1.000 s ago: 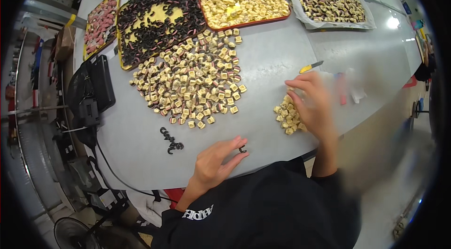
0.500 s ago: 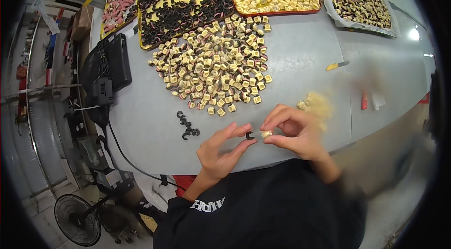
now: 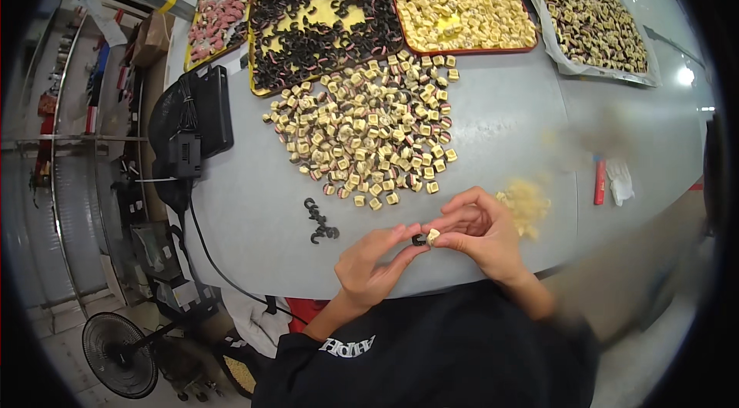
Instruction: Applying glue to small black plastic components and attaching them to cream-colored plastic blocks on a workbench.
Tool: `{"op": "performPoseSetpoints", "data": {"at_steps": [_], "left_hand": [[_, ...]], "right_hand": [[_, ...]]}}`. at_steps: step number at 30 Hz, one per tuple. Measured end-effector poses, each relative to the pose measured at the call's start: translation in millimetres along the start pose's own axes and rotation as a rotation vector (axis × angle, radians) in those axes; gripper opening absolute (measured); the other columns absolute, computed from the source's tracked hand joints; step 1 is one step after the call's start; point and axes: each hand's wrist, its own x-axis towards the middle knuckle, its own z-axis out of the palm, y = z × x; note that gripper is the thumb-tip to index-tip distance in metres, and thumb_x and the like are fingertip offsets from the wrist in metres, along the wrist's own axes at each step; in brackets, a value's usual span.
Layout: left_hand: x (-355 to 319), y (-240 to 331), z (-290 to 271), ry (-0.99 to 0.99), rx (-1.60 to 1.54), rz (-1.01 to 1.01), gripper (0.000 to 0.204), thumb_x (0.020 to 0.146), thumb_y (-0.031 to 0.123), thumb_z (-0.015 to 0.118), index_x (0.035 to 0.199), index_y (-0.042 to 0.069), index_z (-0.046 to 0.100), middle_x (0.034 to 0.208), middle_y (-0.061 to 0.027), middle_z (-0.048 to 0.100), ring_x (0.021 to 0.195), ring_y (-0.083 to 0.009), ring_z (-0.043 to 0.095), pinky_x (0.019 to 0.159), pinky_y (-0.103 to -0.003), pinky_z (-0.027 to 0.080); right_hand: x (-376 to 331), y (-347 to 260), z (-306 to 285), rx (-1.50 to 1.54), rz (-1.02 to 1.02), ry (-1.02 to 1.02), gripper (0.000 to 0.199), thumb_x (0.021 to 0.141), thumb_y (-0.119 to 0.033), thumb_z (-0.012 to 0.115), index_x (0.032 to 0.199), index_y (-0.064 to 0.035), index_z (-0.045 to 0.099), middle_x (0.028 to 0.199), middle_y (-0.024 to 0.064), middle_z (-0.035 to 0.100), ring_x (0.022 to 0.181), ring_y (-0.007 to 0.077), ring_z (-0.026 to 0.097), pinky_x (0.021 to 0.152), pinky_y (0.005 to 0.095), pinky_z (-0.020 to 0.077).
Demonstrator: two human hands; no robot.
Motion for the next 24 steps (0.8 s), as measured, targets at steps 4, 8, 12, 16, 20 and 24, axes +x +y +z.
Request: {"op": "performPoseSetpoints", "data": {"at_steps": [4,8,12,16,20,24], "left_hand": [[0.7,-0.1,-0.6,0.007,0.064,0.021,0.054,0.063,-0.004,0.076,0.109,0.000,0.050,0.084,-0.0179,0.065,0.074,-0.0248,0.066,0.063,-0.029,0.052],[1.8,1.3,0.3,0.036,0.087,0.067,0.052,0.063,-0.005,0.075,0.109,-0.001,0.052,0.087,-0.0155,0.065,0.074,-0.0244,0.065,0.062,-0.029,0.052],[5.1,2.9,-2.3,0.018,0.115,0.094,0.049,0.064,-0.005,0.074,0.108,-0.001,0.054,0.090,-0.0133,0.065,0.075,-0.0243,0.065,0.062,-0.029,0.052],[1.8,0.3,-2.3,0.010,0.083,0.130,0.044,0.066,-0.004,0.072,0.107,-0.001,0.055,0.092,-0.0126,0.065,0.077,-0.0241,0.065,0.065,-0.030,0.052],[-1.3,-4.2,-7.7,-0.040,0.108,0.209,0.039,0.070,-0.004,0.069,0.106,-0.001,0.056,0.093,-0.0127,0.065,0.078,-0.0234,0.065,0.072,-0.034,0.051],[-1.7,-3.6,-9.4,-0.094,0.105,0.228,0.036,0.072,-0.003,0.067,0.106,0.000,0.056,0.095,-0.0134,0.065,0.080,-0.0224,0.065,0.078,-0.037,0.049]], "right_hand": [[-0.6,2.7,7.4,-0.011,0.007,0.076,0.031,0.075,0.007,0.064,0.098,0.0007,0.044,0.091,0.0191,0.064,0.083,0.0197,0.064,0.076,0.0275,0.0514],[1.3,0.4,10.7,-0.021,0.021,0.079,0.031,0.075,0.006,0.064,0.097,0.0005,0.044,0.091,0.0188,0.064,0.083,0.0188,0.064,0.076,0.0268,0.0512],[3.3,-0.6,11.9,-0.025,0.056,0.057,0.030,0.076,0.005,0.065,0.098,0.0009,0.045,0.090,0.0176,0.065,0.083,0.0174,0.064,0.076,0.0266,0.0509],[4.1,-0.2,10.1,-0.032,0.120,-0.004,0.030,0.076,0.005,0.065,0.099,0.0019,0.046,0.091,0.0155,0.065,0.084,0.0162,0.063,0.077,0.0264,0.0505],[4.3,-4.0,8.9,0.038,0.174,-0.074,0.030,0.075,0.006,0.065,0.101,0.0027,0.048,0.091,0.0133,0.064,0.086,0.0154,0.062,0.078,0.0266,0.0501],[1.3,-5.2,6.9,-0.078,0.136,-0.139,0.031,0.075,0.007,0.064,0.102,0.0035,0.051,0.092,0.0121,0.063,0.087,0.0151,0.061,0.078,0.0268,0.0499]]}}
